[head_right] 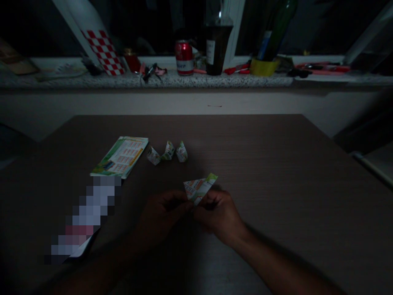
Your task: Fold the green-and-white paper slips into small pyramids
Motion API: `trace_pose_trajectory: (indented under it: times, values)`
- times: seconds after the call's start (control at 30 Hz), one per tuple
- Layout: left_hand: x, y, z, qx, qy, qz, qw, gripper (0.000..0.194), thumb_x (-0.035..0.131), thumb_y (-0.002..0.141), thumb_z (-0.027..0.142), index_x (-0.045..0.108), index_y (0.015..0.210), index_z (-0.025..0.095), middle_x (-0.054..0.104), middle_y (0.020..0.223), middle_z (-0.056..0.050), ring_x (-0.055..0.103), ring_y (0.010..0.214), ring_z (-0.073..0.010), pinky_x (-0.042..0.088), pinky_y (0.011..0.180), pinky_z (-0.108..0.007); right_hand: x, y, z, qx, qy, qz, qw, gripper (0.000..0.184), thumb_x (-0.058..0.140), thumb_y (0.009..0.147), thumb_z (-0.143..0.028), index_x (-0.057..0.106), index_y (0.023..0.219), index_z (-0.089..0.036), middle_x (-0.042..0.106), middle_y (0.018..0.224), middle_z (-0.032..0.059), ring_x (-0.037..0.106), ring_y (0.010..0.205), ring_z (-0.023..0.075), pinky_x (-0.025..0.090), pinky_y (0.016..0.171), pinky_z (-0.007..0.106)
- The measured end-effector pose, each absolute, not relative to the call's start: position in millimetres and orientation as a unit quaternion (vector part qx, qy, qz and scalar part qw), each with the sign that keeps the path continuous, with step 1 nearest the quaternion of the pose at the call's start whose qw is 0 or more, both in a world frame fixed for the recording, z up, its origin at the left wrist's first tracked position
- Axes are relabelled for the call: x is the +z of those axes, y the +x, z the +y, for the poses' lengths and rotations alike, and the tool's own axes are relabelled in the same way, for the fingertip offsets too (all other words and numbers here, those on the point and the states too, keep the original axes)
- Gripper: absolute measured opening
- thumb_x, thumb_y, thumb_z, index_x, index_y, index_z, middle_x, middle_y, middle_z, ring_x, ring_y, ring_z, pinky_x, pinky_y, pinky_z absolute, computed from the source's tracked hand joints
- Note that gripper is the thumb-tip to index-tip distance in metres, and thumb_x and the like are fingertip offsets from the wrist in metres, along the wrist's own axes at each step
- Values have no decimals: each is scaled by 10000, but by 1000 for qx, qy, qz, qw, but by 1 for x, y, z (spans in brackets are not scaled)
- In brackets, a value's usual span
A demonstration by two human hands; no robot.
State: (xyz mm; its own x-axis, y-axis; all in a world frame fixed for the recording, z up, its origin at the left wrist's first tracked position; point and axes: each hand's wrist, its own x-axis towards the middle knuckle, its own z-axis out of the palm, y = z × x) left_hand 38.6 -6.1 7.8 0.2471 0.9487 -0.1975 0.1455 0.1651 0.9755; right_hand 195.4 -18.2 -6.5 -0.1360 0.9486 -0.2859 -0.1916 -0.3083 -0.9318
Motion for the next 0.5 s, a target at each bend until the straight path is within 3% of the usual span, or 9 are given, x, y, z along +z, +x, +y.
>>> trace_pose_trajectory:
  times: [0.23,0.5]
  values:
    - [9,39,-7,315,574,509,559,102,672,755,254,692,779,156,681,718,-2,608,681,-139,438,614,-209,-8,196,-18,660,-473,-363,457,57,686,571,-157,635,594,-147,465,420,-78,321,296,20,233,296,141]
    - [14,36,-5,283,574,510,576,100,674,731,238,650,691,149,630,645,14,558,624,-124,402,581,-212,-7,202,-14,647,-476,-353,480,52,661,566,-144,655,618,-144,487,392,-77,318,279,26,212,295,150]
